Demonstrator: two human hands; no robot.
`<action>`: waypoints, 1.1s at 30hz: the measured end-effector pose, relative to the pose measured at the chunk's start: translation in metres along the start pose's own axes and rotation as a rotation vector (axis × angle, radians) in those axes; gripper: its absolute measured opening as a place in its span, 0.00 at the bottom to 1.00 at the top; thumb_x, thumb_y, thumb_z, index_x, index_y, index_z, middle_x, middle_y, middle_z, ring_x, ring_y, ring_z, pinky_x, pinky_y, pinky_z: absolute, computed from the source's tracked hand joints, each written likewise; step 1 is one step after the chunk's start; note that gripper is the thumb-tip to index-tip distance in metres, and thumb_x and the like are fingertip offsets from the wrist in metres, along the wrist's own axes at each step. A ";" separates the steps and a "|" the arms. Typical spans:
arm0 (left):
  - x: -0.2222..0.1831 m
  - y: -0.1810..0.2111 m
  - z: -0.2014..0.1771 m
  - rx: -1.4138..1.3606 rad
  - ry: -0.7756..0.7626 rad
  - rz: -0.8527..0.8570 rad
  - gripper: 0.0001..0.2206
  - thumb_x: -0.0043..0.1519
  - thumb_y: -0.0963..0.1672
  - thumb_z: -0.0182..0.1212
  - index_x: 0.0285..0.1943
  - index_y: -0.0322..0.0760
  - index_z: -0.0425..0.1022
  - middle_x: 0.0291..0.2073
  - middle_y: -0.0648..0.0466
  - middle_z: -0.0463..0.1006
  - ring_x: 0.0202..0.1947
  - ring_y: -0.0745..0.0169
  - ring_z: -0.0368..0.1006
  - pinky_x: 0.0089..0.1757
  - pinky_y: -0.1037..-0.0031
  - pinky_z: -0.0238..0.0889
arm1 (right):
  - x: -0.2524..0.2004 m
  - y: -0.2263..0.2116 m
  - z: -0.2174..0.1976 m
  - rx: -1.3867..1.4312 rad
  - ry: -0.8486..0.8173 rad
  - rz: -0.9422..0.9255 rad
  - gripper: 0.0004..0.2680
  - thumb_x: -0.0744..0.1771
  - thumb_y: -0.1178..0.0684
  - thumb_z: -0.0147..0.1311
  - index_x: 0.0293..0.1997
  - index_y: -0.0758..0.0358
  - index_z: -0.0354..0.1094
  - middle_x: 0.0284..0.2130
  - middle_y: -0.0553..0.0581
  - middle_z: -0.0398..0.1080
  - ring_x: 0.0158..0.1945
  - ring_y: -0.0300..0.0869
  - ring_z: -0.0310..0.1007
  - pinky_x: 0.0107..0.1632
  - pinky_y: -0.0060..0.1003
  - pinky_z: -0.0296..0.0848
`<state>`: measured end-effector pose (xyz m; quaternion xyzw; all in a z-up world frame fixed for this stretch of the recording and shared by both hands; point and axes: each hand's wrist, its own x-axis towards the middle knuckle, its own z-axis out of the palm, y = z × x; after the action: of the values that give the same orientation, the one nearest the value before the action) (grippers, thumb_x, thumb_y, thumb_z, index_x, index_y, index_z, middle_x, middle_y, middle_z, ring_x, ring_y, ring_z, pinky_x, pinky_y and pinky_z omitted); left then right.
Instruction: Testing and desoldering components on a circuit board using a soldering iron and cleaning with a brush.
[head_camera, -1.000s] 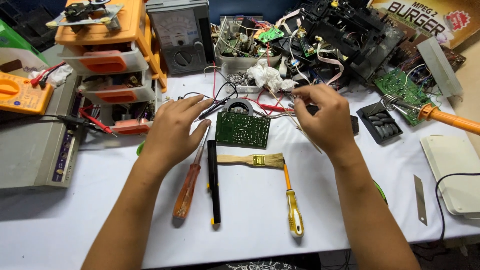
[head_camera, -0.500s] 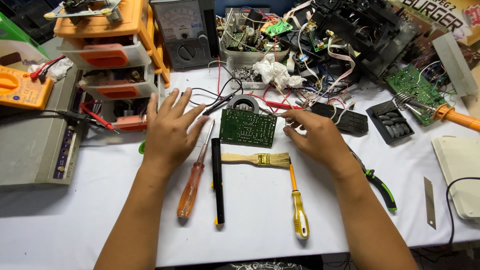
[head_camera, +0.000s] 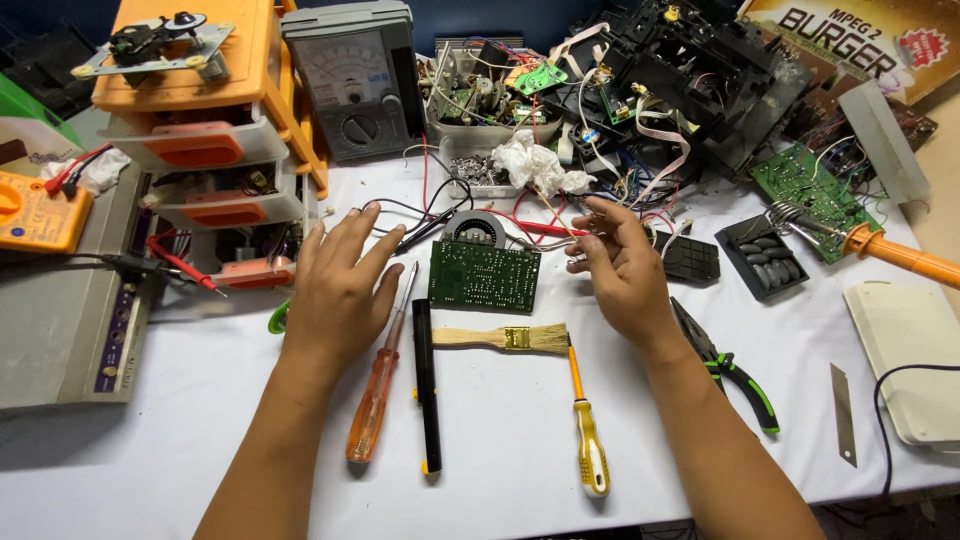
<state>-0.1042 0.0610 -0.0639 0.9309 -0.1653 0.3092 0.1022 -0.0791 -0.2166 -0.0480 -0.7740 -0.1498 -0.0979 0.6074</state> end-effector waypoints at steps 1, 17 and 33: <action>0.001 0.003 -0.001 -0.003 -0.005 0.000 0.17 0.52 0.44 0.58 0.52 0.46 0.71 0.54 0.49 0.67 0.53 0.50 0.63 0.52 0.54 0.50 | 0.000 0.003 0.000 -0.001 0.001 0.006 0.13 0.65 0.63 0.39 0.55 0.73 0.51 0.39 0.69 0.64 0.36 0.48 0.70 0.38 0.40 0.74; 0.006 0.015 -0.010 -0.012 -0.002 0.064 0.13 0.54 0.45 0.57 0.48 0.45 0.72 0.50 0.50 0.70 0.53 0.50 0.64 0.54 0.53 0.46 | 0.005 0.024 0.001 0.271 0.049 0.125 0.20 0.61 0.65 0.52 0.58 0.65 0.52 0.32 0.61 0.64 0.33 0.41 0.70 0.36 0.35 0.77; 0.009 0.007 -0.032 -0.011 0.079 -0.095 0.22 0.54 0.39 0.56 0.60 0.37 0.64 0.58 0.40 0.62 0.50 0.44 0.66 0.46 0.60 0.60 | 0.001 0.010 0.004 -0.025 0.084 0.027 0.19 0.62 0.64 0.50 0.59 0.67 0.50 0.36 0.69 0.66 0.36 0.48 0.70 0.37 0.37 0.73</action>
<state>-0.1172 0.0615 -0.0325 0.9243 -0.1184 0.3394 0.1283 -0.0743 -0.2150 -0.0577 -0.7788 -0.1122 -0.1241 0.6046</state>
